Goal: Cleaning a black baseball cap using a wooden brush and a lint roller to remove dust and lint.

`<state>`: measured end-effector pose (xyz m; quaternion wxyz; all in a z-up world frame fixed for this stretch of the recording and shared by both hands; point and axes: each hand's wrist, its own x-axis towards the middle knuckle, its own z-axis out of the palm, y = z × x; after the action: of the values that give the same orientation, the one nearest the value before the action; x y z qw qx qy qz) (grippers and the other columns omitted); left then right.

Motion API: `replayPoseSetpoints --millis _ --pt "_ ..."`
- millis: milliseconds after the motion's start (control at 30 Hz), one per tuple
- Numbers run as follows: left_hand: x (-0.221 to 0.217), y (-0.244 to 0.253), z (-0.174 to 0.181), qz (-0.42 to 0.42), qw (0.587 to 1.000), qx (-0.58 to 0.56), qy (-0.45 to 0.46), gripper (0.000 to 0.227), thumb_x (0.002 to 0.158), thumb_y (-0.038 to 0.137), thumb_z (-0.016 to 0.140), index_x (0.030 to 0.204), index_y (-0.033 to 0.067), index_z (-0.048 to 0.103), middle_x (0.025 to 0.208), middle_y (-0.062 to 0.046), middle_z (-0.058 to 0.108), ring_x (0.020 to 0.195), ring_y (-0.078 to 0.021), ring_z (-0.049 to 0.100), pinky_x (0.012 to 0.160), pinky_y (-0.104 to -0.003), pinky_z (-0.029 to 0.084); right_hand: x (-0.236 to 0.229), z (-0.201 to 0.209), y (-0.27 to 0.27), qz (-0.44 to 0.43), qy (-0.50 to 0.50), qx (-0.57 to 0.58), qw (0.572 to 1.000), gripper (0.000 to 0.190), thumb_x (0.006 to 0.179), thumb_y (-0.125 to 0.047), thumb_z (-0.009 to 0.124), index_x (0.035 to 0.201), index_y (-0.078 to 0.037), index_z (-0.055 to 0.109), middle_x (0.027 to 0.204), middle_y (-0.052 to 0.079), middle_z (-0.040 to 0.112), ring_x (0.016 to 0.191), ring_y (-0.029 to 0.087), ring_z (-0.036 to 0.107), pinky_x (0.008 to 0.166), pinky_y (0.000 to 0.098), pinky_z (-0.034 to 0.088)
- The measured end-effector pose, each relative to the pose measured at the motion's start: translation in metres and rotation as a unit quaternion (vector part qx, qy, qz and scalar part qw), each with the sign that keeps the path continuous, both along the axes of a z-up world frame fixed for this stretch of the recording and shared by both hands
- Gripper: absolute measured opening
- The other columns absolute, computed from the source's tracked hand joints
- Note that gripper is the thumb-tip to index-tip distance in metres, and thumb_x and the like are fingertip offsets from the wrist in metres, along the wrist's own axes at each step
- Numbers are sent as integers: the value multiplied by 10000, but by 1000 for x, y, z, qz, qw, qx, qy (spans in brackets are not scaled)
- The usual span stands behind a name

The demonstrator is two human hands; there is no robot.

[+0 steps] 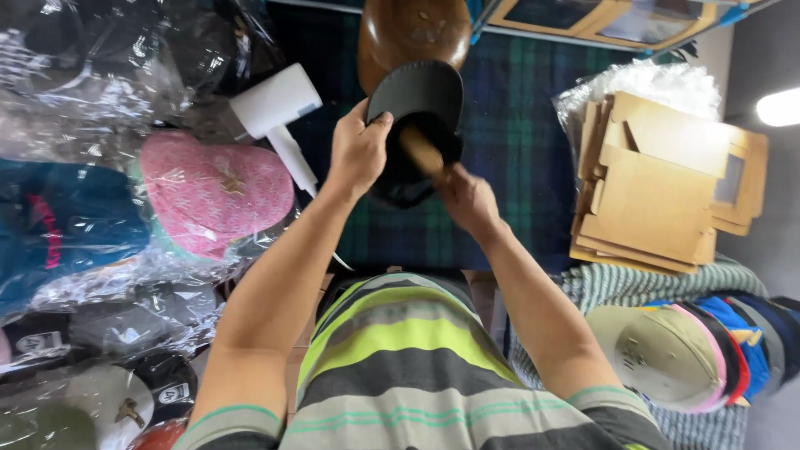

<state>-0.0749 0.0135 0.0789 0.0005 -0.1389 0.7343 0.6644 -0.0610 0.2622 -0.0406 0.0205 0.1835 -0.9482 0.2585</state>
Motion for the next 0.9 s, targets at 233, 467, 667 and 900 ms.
replayPoseSetpoints --millis 233,467,667,900 --pt "21 -18 -19 11 1000 11 27 404 1016 252 566 1338 16 621 1154 -236 714 1174 -390 652 1011 -541 491 53 65 -14 24 -337 -118 934 369 799 -407 823 1098 -207 740 775 104 708 680 283 671 649 441 529" --pt "68 1 -20 -40 898 -186 397 299 999 68 598 1272 63 721 1248 -185 697 1293 -392 581 1174 -482 365 40 67 41 -152 -340 -608 701 229 1021 -301 571 909 -106 616 572 78 416 338 118 360 319 211 247" --pt "90 10 -84 -87 832 -276 473 403 980 68 536 1260 252 758 1370 -137 634 1384 -439 496 1200 -553 316 46 50 5 -204 -357 -645 644 255 906 -104 736 804 -124 503 532 63 404 338 177 409 324 239 324" --pt "129 6 -104 27 978 -155 134 768 902 -60 465 1612 199 332 1508 -149 337 1466 -418 348 1159 -602 362 65 22 -6 -324 -429 -634 555 282 802 -26 765 773 -203 547 538 -34 385 401 104 382 377 199 274"
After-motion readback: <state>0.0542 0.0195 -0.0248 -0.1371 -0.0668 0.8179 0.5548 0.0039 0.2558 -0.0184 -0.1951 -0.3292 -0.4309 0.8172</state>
